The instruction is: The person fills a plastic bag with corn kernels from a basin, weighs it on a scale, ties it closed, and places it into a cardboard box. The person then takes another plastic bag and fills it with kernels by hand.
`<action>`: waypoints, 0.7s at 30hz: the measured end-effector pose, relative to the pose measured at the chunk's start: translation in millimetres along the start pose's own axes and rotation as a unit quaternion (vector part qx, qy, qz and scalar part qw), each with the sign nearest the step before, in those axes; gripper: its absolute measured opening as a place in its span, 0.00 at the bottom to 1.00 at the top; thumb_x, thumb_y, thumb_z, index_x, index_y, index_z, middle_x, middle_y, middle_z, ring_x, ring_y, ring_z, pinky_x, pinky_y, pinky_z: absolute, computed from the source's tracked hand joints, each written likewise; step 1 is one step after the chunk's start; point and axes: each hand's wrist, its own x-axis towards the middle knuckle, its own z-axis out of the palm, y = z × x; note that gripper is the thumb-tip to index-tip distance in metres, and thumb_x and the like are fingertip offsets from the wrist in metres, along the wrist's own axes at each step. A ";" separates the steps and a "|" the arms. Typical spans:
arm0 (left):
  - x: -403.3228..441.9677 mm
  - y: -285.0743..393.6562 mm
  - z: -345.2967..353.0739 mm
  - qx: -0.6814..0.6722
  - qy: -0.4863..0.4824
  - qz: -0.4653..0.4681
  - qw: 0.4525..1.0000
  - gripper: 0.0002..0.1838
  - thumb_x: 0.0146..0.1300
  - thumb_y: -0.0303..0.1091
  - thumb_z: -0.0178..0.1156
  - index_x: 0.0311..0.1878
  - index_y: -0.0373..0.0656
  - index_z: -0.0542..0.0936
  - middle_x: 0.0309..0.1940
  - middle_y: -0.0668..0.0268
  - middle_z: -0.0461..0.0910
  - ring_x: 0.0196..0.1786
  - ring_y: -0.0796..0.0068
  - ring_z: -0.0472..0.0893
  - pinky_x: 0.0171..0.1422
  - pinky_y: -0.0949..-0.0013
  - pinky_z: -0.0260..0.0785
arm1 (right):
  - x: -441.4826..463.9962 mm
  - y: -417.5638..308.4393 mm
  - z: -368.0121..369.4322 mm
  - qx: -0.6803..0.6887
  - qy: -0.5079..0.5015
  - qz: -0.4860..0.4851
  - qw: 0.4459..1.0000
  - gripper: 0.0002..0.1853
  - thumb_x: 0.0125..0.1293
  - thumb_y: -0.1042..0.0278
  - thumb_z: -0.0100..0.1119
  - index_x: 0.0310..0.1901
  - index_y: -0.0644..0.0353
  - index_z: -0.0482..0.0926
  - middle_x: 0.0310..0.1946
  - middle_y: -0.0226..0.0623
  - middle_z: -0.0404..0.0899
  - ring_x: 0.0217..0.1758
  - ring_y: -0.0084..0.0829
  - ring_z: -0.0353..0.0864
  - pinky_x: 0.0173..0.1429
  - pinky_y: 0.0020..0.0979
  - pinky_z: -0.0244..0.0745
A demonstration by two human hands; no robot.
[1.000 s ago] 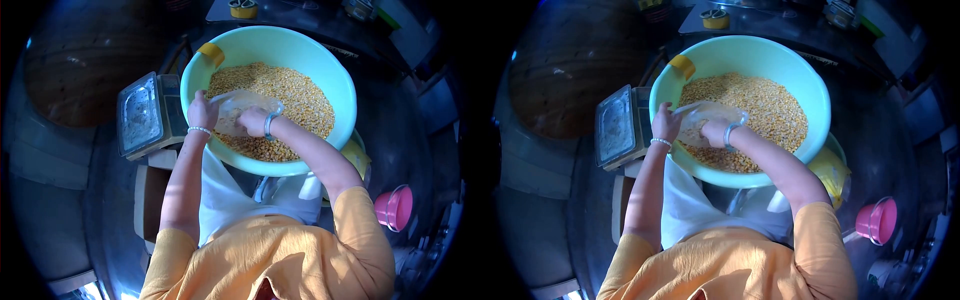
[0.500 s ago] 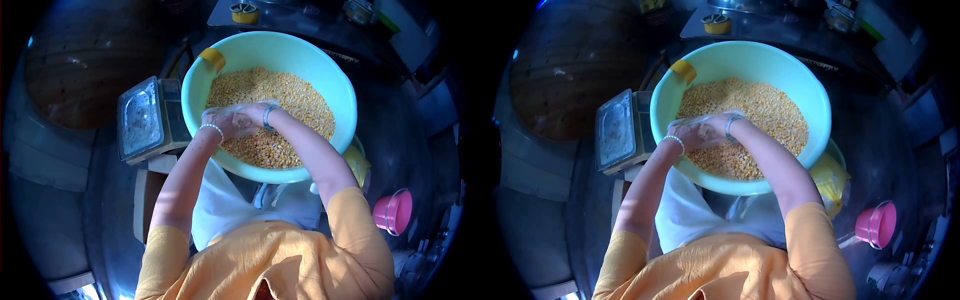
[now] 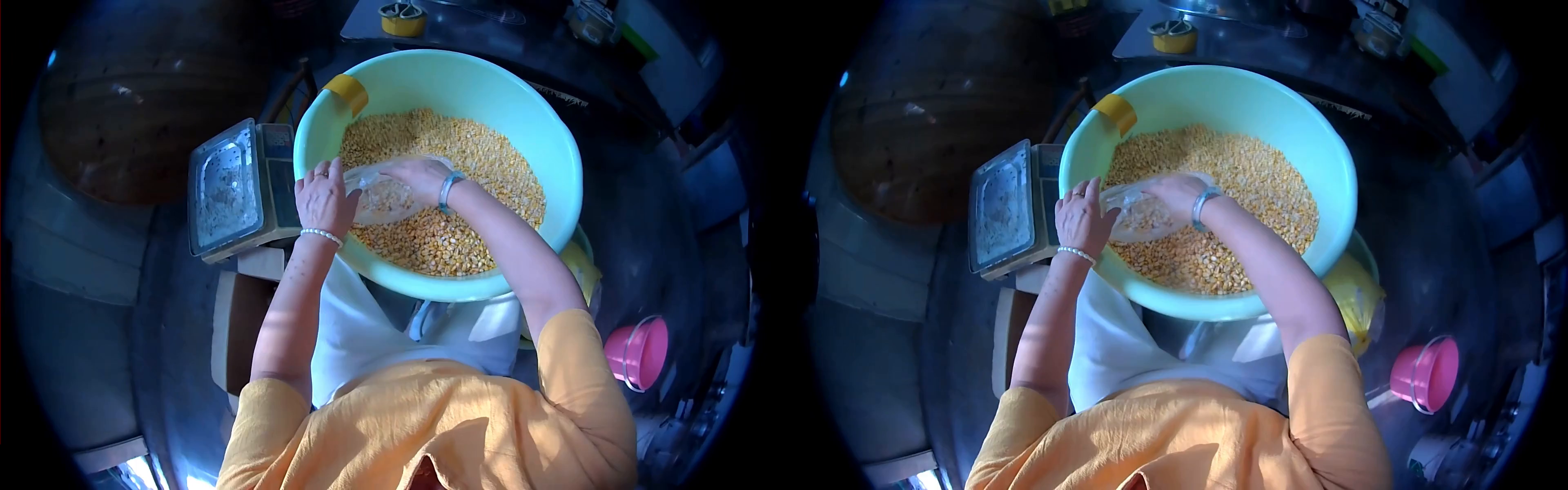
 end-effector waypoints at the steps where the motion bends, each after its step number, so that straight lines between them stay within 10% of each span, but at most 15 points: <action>1: 0.2 -1.8 -0.4 0.000 -0.058 -0.034 0.998 0.26 0.47 0.38 0.65 0.51 0.45 0.73 0.47 0.58 0.77 0.51 0.61 0.73 0.57 0.60 0.60 | 1.2 1.3 3.2 0.006 0.012 0.016 1.000 0.32 0.51 0.81 0.50 0.60 0.45 0.66 0.53 0.43 0.72 0.55 0.42 0.72 0.57 0.37 0.69; 8: -0.7 -13.9 23.6 -0.012 -0.041 -0.055 0.998 0.10 0.55 0.38 0.57 0.39 0.48 0.79 0.27 0.58 0.81 0.37 0.61 0.79 0.60 0.59 0.57 | 22.6 -0.1 21.6 0.224 0.034 0.151 0.962 0.28 0.56 0.73 0.52 0.61 0.50 0.65 0.55 0.44 0.70 0.58 0.37 0.70 0.60 0.36 0.66; 12: -2.3 -13.6 19.5 -0.013 -0.045 -0.055 0.997 0.08 0.56 0.38 0.56 0.36 0.47 0.78 0.25 0.58 0.80 0.34 0.60 0.80 0.61 0.56 0.56 | 8.7 -16.0 -5.0 0.004 0.037 -0.003 0.999 0.25 0.56 0.82 0.49 0.56 0.48 0.70 0.46 0.40 0.78 0.47 0.35 0.78 0.53 0.36 0.73; 15: 0.2 -11.0 21.1 -0.016 -0.052 -0.064 0.996 0.10 0.56 0.41 0.57 0.38 0.48 0.80 0.25 0.57 0.80 0.34 0.61 0.80 0.61 0.58 0.56 | -10.9 1.7 -20.0 0.123 0.289 -0.047 0.948 0.14 0.58 0.71 0.52 0.46 0.57 0.76 0.38 0.41 0.81 0.40 0.34 0.81 0.44 0.32 0.76; 19: -0.4 -9.6 18.7 -0.025 -0.050 -0.065 0.996 0.09 0.57 0.40 0.56 0.35 0.47 0.80 0.25 0.57 0.80 0.33 0.61 0.80 0.62 0.56 0.55 | -42.5 49.3 -29.4 0.262 0.404 0.208 0.851 0.10 0.58 0.70 0.51 0.41 0.55 0.79 0.36 0.42 0.81 0.37 0.37 0.81 0.43 0.34 0.76; 21: 0.3 -10.8 19.6 -0.021 -0.048 -0.062 0.997 0.08 0.59 0.40 0.55 0.34 0.47 0.78 0.25 0.58 0.80 0.33 0.61 0.80 0.62 0.54 0.55 | -58.7 83.8 4.0 0.139 0.334 0.280 0.889 0.11 0.57 0.67 0.53 0.41 0.55 0.79 0.39 0.45 0.79 0.42 0.37 0.80 0.48 0.36 0.74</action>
